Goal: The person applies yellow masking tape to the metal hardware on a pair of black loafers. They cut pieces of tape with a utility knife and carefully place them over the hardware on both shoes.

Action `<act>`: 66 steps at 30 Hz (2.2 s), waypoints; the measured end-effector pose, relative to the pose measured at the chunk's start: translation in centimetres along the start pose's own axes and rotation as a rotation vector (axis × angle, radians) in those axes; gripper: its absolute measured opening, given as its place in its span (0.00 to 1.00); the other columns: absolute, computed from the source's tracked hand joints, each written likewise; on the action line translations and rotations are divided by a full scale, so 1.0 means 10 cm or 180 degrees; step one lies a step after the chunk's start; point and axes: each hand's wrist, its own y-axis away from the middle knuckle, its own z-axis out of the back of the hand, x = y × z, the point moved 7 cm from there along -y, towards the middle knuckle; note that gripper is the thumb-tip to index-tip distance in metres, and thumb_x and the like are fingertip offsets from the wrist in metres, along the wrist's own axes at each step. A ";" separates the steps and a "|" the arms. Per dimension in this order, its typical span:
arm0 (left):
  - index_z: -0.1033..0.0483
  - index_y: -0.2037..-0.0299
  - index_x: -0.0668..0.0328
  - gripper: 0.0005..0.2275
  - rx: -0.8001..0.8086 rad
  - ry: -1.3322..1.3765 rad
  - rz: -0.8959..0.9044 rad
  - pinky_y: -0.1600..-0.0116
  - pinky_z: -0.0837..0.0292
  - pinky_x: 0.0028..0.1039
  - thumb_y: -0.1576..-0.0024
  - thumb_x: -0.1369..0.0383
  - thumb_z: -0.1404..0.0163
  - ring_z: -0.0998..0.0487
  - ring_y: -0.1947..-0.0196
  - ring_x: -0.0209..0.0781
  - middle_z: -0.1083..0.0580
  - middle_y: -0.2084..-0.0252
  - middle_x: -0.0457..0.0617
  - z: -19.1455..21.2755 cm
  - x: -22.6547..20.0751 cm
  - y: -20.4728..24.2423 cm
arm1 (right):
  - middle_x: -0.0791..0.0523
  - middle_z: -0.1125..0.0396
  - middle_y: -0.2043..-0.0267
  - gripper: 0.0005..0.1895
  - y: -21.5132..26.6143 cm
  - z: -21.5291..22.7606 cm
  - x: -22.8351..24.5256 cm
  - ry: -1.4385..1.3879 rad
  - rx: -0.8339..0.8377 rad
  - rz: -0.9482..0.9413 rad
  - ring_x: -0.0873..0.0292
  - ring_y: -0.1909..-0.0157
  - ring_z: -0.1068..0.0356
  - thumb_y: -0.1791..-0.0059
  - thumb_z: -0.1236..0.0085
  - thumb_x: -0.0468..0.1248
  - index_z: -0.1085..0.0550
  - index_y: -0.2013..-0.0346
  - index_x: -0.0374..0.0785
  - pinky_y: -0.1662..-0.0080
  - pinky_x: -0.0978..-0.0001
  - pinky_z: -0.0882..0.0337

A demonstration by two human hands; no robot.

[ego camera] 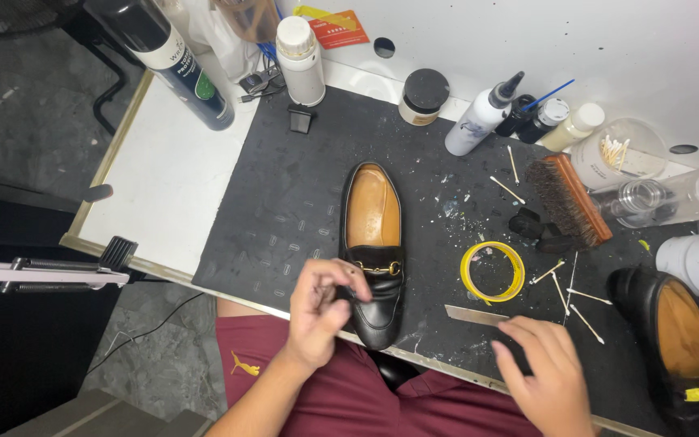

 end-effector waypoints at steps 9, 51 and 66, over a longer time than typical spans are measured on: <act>0.38 0.50 0.57 0.25 -0.0225 0.3655 0.1269 0.64 0.49 0.26 0.34 0.41 0.70 0.45 0.72 0.35 0.45 0.75 0.43 -0.09 0.29 0.07 | 0.54 0.28 0.55 0.17 -0.27 -0.27 0.31 -0.0065 0.0315 -0.0273 0.53 0.53 0.29 0.59 0.35 0.34 0.22 0.57 0.35 0.49 0.62 0.29; 0.31 0.64 0.66 0.12 0.1802 -0.3015 -0.0152 0.32 0.46 0.57 0.49 0.68 0.42 0.44 0.27 0.67 0.44 0.28 0.75 -1.51 0.47 0.37 | 0.44 0.39 0.31 0.11 -0.26 0.05 -0.26 -0.1364 -0.0471 -0.0430 0.50 0.38 0.30 0.53 0.38 0.28 0.25 0.56 0.33 0.39 0.61 0.28; 0.27 0.61 0.68 0.11 0.2158 -0.3073 -0.0433 0.34 0.45 0.58 0.48 0.68 0.43 0.40 0.29 0.64 0.37 0.31 0.68 -1.63 0.45 0.28 | 0.42 0.41 0.32 0.11 -0.15 0.19 -0.10 -0.0806 -0.0383 -0.0376 0.47 0.39 0.32 0.54 0.38 0.30 0.24 0.58 0.33 0.37 0.57 0.32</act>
